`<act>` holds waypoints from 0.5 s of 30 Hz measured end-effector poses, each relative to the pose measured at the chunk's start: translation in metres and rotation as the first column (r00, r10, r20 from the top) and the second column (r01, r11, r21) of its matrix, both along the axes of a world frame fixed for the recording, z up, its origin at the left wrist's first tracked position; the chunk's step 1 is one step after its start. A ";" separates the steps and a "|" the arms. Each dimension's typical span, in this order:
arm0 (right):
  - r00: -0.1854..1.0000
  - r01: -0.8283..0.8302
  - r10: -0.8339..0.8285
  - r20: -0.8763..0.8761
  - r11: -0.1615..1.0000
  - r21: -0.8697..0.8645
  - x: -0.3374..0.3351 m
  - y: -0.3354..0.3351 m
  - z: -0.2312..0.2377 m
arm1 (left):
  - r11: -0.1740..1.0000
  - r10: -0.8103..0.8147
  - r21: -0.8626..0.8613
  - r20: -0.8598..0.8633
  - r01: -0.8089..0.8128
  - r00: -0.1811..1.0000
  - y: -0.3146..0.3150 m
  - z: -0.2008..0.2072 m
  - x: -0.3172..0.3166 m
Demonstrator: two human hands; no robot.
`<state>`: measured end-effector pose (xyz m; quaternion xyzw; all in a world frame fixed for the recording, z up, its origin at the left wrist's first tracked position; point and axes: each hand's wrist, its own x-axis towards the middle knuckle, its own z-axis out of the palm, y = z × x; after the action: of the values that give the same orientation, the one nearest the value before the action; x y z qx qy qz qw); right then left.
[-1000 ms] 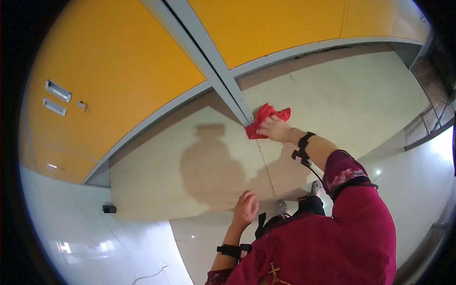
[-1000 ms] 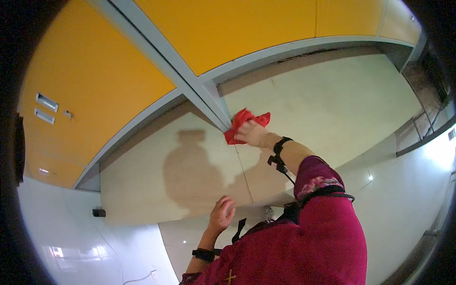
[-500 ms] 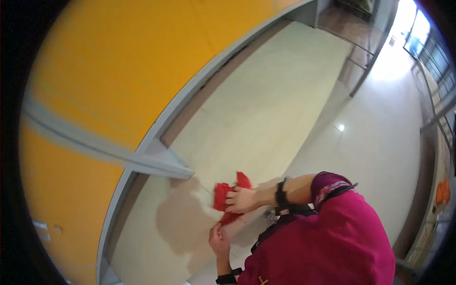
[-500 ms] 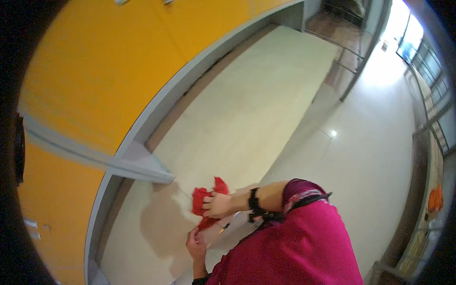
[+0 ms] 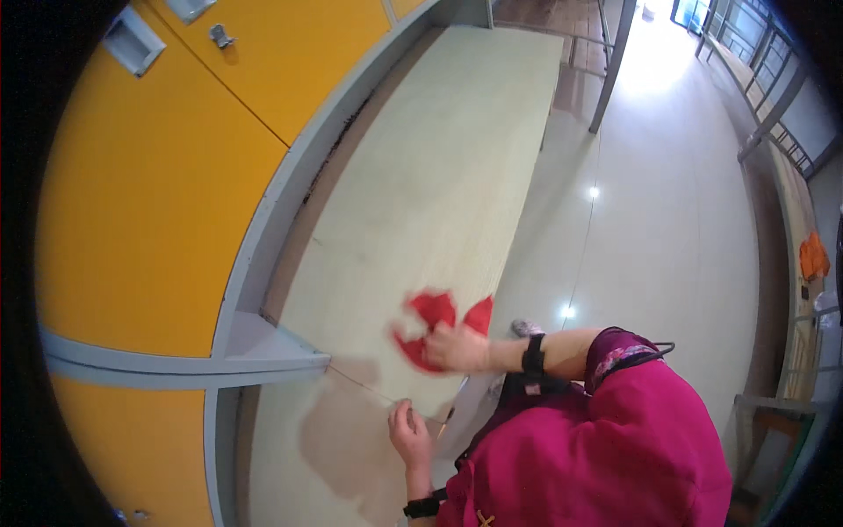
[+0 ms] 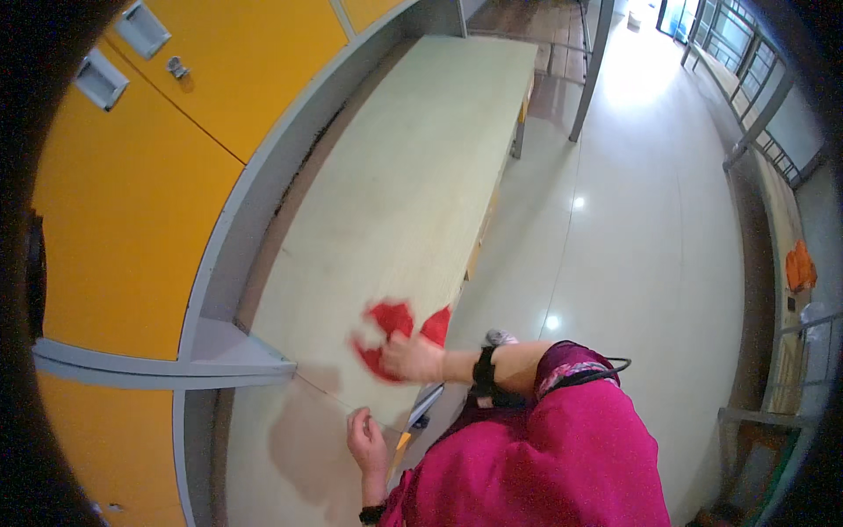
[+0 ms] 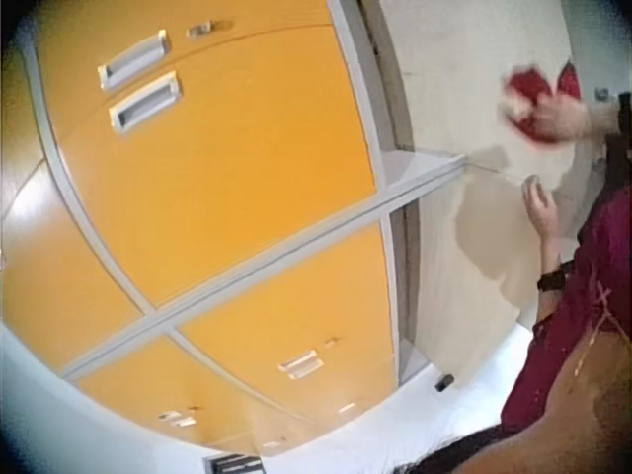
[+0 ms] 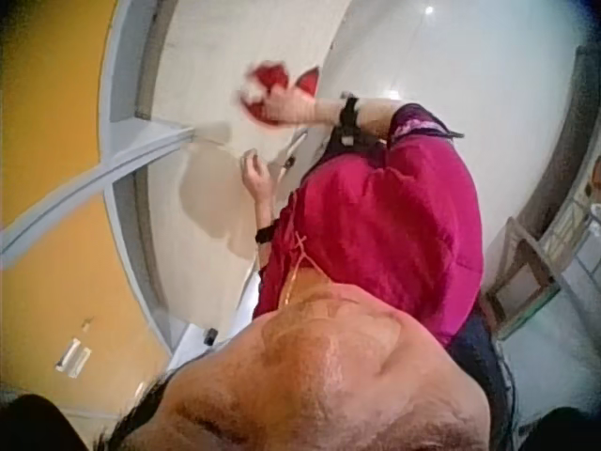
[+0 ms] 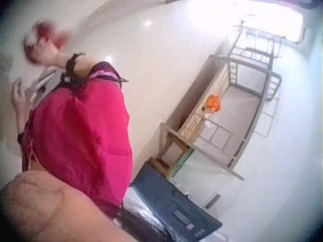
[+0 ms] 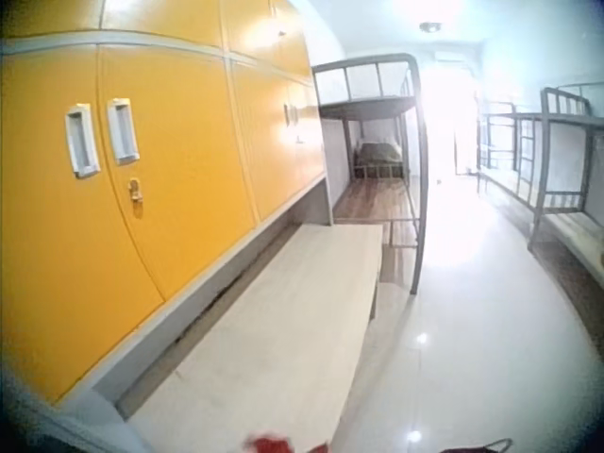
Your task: The recorder uses a red cloth to wipe down the metal frame of a bunk bed and a long desktop/counter surface.
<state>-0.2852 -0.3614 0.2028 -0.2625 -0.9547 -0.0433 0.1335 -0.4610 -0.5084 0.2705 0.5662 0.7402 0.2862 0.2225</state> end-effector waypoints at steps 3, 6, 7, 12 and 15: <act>0.929 -0.196 0.182 -0.321 0.980 -0.011 0.019 -0.018 0.017 | 0.996 -0.089 -0.004 -0.113 0.089 0.990 0.003 -0.014 -0.020; 0.993 0.111 -0.115 -0.011 0.974 -0.197 0.067 0.056 0.015 | 0.992 -0.127 -0.015 -0.235 0.127 0.964 0.006 -0.022 -0.028; 0.952 0.265 -0.293 -0.082 0.931 -0.252 0.090 0.083 0.011 | 0.988 -0.154 -0.076 -0.298 0.137 0.942 0.002 -0.028 -0.033; 0.178 0.741 -0.742 -0.646 0.533 -0.409 0.211 0.202 -0.047 | 0.956 -0.261 -0.240 -0.427 0.170 0.866 0.007 -0.017 -0.018; -0.483 0.442 -0.705 -0.519 0.316 -0.840 0.251 0.237 -0.085 | 0.951 -0.266 -0.257 -0.399 0.172 0.878 0.011 -0.019 -0.009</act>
<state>-0.0344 -0.1245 0.1182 -0.7219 -0.2435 0.1676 0.6257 -0.4705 -0.4972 0.2517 0.6684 0.7280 0.0465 0.1449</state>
